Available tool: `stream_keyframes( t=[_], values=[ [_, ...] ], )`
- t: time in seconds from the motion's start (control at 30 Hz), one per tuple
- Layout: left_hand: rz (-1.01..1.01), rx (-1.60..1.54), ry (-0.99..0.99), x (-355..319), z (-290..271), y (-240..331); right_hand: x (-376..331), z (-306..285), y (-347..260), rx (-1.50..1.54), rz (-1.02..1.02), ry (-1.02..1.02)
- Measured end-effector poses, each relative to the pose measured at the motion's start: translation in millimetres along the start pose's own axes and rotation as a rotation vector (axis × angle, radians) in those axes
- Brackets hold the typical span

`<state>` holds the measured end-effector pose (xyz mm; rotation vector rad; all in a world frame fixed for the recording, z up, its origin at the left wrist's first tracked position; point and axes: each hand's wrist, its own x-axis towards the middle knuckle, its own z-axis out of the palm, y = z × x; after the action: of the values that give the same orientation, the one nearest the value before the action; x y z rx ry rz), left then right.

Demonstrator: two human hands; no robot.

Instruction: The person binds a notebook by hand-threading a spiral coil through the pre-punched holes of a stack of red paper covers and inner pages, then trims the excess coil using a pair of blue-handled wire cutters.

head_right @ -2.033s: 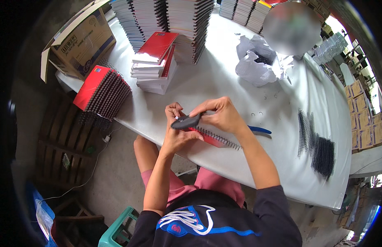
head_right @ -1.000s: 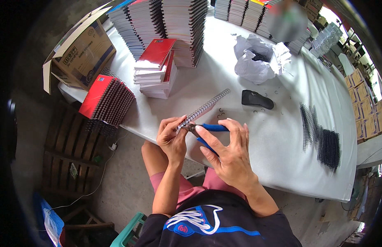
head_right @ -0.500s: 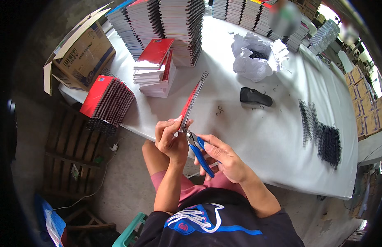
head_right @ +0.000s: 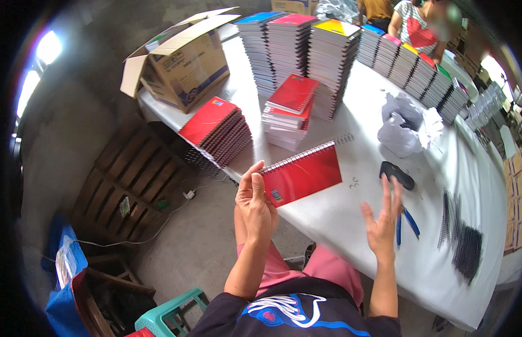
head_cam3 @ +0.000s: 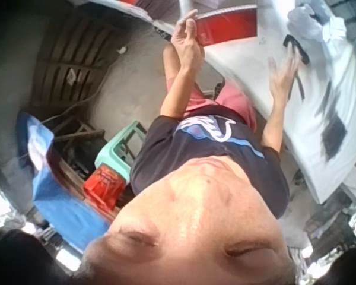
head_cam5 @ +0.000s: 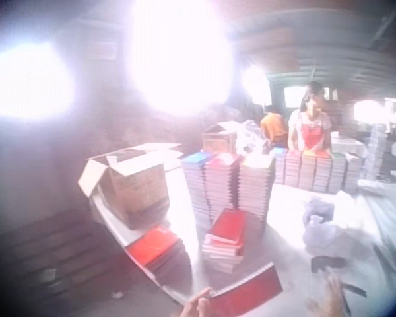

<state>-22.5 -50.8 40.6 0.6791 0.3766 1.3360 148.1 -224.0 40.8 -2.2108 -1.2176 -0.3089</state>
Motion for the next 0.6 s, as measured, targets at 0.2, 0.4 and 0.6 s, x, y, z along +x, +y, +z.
stream_keyframes(
  t=[0.2, 0.4, 0.6],
  values=[
    [0.402, 0.224, -0.058, 21, -4, 67, 97, 42, -126, 1.539, 0.085, -0.211],
    [0.640, 0.597, 0.211, 122, -52, 131, 204, 86, -232, 1.612, 0.125, -0.378],
    [0.386, 0.677, 0.178, 197, -87, 97, 229, 148, -252, 0.521, -0.269, -0.168]
  ],
)
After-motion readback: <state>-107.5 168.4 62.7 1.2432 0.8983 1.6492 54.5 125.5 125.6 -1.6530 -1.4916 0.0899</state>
